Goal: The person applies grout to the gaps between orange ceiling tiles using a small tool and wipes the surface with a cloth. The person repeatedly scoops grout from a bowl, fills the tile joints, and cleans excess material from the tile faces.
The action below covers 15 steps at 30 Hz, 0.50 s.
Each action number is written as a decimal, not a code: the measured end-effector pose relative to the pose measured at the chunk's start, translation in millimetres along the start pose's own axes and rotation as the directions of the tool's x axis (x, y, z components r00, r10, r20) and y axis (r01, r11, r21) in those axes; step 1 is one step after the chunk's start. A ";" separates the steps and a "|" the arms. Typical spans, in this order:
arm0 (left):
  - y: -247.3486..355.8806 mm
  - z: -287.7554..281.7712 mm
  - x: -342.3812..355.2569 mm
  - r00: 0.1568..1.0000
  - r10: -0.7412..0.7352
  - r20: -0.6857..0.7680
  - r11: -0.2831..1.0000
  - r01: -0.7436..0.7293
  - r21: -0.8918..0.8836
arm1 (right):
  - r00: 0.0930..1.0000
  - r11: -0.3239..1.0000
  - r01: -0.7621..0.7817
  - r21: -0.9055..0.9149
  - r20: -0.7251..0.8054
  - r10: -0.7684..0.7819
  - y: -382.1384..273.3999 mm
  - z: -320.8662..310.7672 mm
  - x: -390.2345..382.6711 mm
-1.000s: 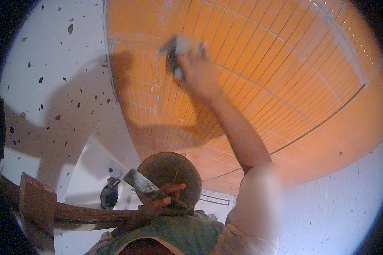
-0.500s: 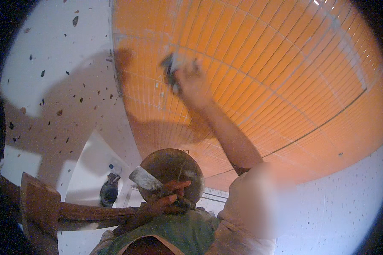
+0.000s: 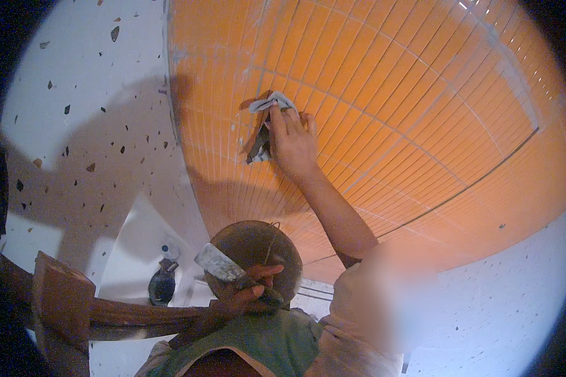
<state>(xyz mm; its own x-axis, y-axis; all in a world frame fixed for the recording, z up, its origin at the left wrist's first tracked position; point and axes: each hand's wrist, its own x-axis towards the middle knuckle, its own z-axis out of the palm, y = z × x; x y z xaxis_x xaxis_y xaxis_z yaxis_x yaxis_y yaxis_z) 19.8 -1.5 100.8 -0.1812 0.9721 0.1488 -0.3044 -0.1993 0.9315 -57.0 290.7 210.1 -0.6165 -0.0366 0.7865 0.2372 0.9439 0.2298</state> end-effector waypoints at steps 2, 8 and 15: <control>-12.8 -3.0 5.4 0.981 0.191 0.040 0.980 -0.193 0.044 | 0.989 0.998 -0.025 -0.057 -0.149 0.016 1.8 9.1 13.9; -25.1 -5.0 11.7 0.941 0.328 0.080 0.932 -0.336 0.134 | 0.958 0.995 -0.060 -0.075 -0.286 0.036 17.2 15.9 15.2; -21.7 -4.6 4.4 0.976 0.209 0.061 0.973 -0.214 0.082 | 0.938 0.966 -0.250 0.061 -0.233 0.258 14.3 4.3 22.9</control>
<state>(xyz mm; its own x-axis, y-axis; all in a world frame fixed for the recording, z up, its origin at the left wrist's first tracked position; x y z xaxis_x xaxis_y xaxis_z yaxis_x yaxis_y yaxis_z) 21.3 6.5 79.7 -0.1830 0.9147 0.3604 -0.1812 -0.3917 0.9021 -71.0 304.8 228.9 -0.3419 0.1325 0.9303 0.3374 0.9413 -0.0101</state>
